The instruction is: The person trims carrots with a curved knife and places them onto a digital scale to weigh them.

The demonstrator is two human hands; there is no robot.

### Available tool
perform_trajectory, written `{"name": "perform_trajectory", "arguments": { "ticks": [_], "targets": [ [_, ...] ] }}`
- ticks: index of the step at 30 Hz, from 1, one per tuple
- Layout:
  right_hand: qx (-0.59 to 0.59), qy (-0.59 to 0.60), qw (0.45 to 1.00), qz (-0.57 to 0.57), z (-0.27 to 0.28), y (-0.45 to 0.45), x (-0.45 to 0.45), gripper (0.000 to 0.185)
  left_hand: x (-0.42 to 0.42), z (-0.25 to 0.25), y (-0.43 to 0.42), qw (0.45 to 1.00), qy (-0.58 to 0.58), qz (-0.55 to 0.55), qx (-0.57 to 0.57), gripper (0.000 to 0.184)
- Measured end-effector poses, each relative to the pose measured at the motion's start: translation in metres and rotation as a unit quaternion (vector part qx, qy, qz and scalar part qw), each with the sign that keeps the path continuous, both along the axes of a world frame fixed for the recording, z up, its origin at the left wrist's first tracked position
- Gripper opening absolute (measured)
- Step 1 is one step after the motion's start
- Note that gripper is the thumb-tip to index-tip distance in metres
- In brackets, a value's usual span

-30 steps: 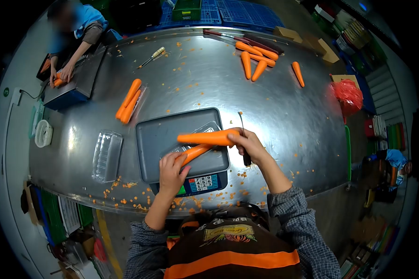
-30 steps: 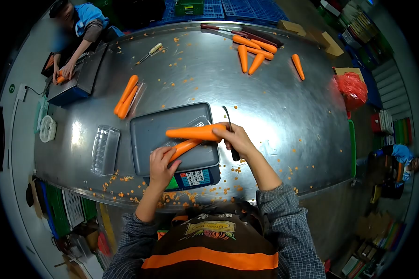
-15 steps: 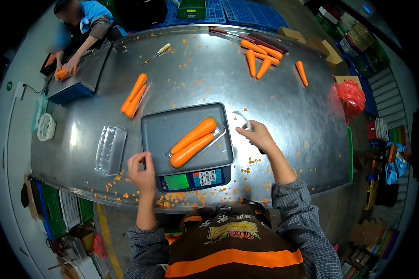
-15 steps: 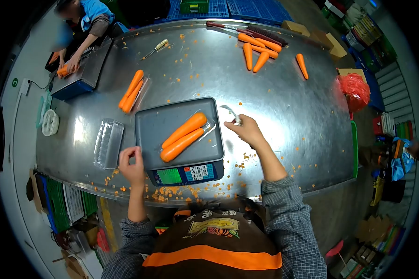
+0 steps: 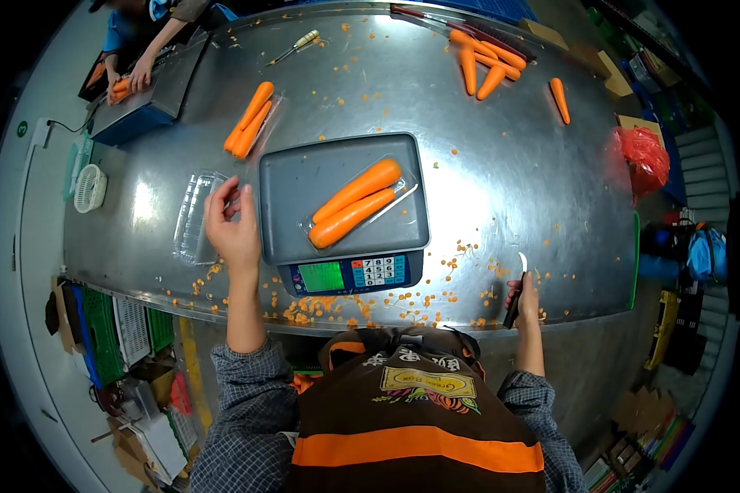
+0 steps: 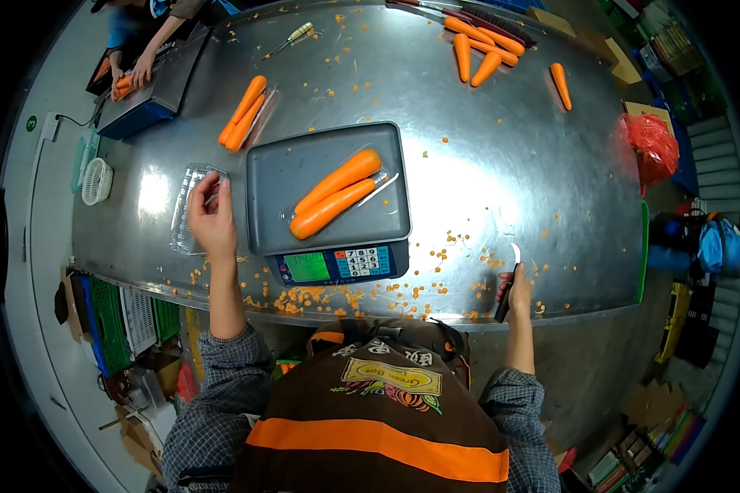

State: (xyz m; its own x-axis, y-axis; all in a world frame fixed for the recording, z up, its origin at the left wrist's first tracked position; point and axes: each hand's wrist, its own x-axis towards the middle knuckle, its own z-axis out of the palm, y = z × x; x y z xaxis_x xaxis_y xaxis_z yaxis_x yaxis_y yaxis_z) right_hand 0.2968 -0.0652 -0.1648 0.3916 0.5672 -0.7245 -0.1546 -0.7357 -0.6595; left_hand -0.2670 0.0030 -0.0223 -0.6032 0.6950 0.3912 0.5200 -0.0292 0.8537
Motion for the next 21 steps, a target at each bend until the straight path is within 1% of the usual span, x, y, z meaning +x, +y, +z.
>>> {"name": "perform_trajectory", "arguments": {
  "ticks": [1, 3, 4, 5, 6, 7, 8, 9, 10, 11, 12, 13, 14, 15, 16, 17, 18, 19, 20, 21],
  "targets": [
    [-0.009, -0.009, 1.0, -0.004, 0.0, -0.006, -0.003, 0.058, 0.006, 0.003, 0.004, 1.0, 0.0, -0.002, -0.001, 0.022],
    [-0.008, -0.017, 1.0, 0.005, 0.0, -0.016, -0.01, 0.06, 0.02, 0.007, 0.011, 0.999, 0.009, -0.038, -0.014, 0.021],
    [-0.008, -0.01, 1.0, 0.014, -0.003, -0.019, -0.013, 0.06, 0.026, 0.004, 0.014, 0.997, 0.032, -0.061, -0.022, 0.023],
    [-0.003, -0.003, 1.0, 0.023, -0.005, -0.019, -0.016, 0.06, 0.039, 0.005, 0.015, 0.994, 0.062, -0.082, -0.044, 0.03],
    [-0.003, -0.021, 0.999, 0.034, -0.007, -0.019, -0.022, 0.062, 0.052, 0.0, 0.017, 0.989, 0.07, -0.112, -0.068, 0.04],
    [0.01, -0.02, 0.999, 0.028, -0.009, -0.016, -0.027, 0.062, 0.061, -0.01, 0.02, 0.973, 0.116, -0.173, -0.098, 0.054],
    [0.004, 0.009, 0.999, 0.042, -0.011, -0.014, -0.031, 0.063, 0.073, -0.014, 0.018, 0.941, 0.211, -0.221, -0.143, 0.072],
    [0.0, 0.032, 0.998, 0.05, -0.013, -0.014, -0.032, 0.065, 0.085, -0.021, 0.013, 0.909, 0.258, -0.246, -0.215, 0.089],
    [-0.003, 0.027, 0.997, 0.072, -0.016, -0.013, -0.037, 0.067, 0.089, -0.035, 0.014, 0.89, 0.283, -0.272, -0.233, 0.097],
    [0.0, 0.008, 0.997, 0.07, -0.015, -0.013, -0.04, 0.069, 0.093, -0.044, 0.015, 0.875, 0.287, -0.292, -0.259, 0.099],
    [-0.018, -0.02, 0.996, 0.091, -0.014, -0.012, -0.043, 0.071, 0.095, -0.051, 0.014, 0.874, 0.302, -0.287, -0.252, 0.1],
    [0.008, -0.07, 0.991, 0.117, -0.004, -0.015, -0.051, 0.074, 0.096, -0.047, 0.017, 0.878, 0.288, -0.296, -0.241, 0.1],
    [0.012, -0.088, 0.99, 0.109, 0.01, -0.016, -0.062, 0.074, 0.094, -0.049, 0.018, 0.881, 0.309, -0.277, -0.226, 0.096],
    [-0.039, -0.09, 0.988, 0.116, 0.02, -0.019, -0.066, 0.072, 0.083, -0.065, 0.024, 0.894, 0.279, -0.292, -0.192, 0.09],
    [-0.029, -0.054, 0.994, 0.087, 0.034, -0.023, -0.07, 0.07, 0.08, -0.071, 0.029, 0.903, 0.249, -0.283, -0.207, 0.088],
    [-0.027, -0.043, 0.992, 0.117, 0.032, -0.029, -0.069, 0.068, 0.069, -0.071, 0.034, 0.906, 0.178, -0.308, -0.23, 0.086],
    [-0.024, -0.082, 0.986, 0.146, 0.027, -0.034, -0.071, 0.067, 0.055, -0.071, 0.041, 0.902, 0.109, -0.327, -0.26, 0.084],
    [-0.023, -0.121, 0.977, 0.177, 0.021, -0.04, -0.073, 0.066, 0.04, -0.078, 0.053, 0.9, 0.116, -0.336, -0.251, 0.084],
    [-0.018, -0.121, 0.978, 0.166, 0.016, -0.046, -0.074, 0.066, 0.022, -0.086, 0.066, 0.918, 0.011, -0.341, -0.202, 0.081],
    [-0.004, -0.135, 0.975, 0.175, 0.011, -0.053, -0.074, 0.065, 0.009, -0.089, 0.085, 0.922, -0.096, -0.342, -0.154, 0.079]
  ]
}}
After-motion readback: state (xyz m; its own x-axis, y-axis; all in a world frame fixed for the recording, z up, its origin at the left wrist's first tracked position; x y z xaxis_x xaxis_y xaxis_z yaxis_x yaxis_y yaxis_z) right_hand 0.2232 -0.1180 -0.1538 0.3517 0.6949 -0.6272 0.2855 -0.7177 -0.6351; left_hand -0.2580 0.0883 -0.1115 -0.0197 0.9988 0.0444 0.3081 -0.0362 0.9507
